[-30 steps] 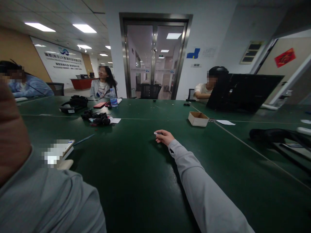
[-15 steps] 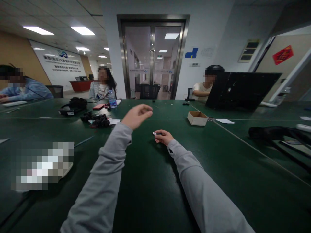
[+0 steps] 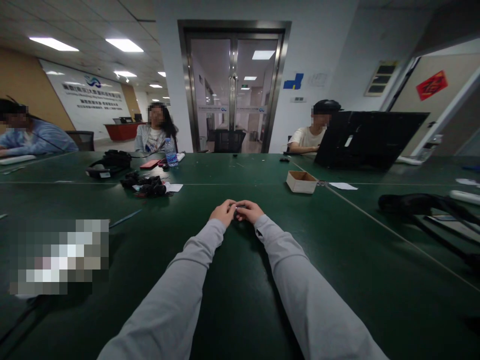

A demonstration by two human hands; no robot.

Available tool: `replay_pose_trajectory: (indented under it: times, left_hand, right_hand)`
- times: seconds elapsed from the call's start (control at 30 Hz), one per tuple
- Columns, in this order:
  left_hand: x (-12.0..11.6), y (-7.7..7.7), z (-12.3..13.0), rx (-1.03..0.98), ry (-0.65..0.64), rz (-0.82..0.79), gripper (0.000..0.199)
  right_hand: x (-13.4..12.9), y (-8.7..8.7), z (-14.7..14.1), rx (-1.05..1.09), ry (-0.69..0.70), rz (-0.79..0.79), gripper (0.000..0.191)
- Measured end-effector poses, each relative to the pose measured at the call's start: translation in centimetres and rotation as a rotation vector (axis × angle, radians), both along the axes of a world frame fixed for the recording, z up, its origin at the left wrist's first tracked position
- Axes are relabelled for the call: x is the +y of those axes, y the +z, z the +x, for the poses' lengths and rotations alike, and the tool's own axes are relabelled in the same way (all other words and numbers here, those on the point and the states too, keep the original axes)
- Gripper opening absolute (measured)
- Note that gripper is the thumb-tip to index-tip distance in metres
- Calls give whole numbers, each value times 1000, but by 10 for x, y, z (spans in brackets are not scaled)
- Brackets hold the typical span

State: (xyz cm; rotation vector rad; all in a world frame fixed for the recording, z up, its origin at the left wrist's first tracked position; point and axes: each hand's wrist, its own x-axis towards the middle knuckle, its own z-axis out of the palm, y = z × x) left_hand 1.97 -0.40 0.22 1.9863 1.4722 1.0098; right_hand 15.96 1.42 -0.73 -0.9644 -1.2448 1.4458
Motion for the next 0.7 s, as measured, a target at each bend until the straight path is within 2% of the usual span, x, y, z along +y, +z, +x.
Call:
replay_pose_trajectory:
  times: [0.2, 0.47, 0.57, 0.7]
  left_hand:
    - [8, -6, -6, -15, -20, -41, 35]
    - [5, 1, -8, 68, 1, -24, 44]
    - [4, 2, -8, 10, -8, -11, 44]
    - [5, -1, -7, -187, -39, -6, 33]
  right_hand:
    - [1, -2, 3, 83, 32, -12, 21]
    - [-1, -3, 6, 104, 77, 14, 28]
    - [-2, -1, 5, 103, 72, 4, 27]
    - [-4, 3, 4, 60, 54, -34, 17]
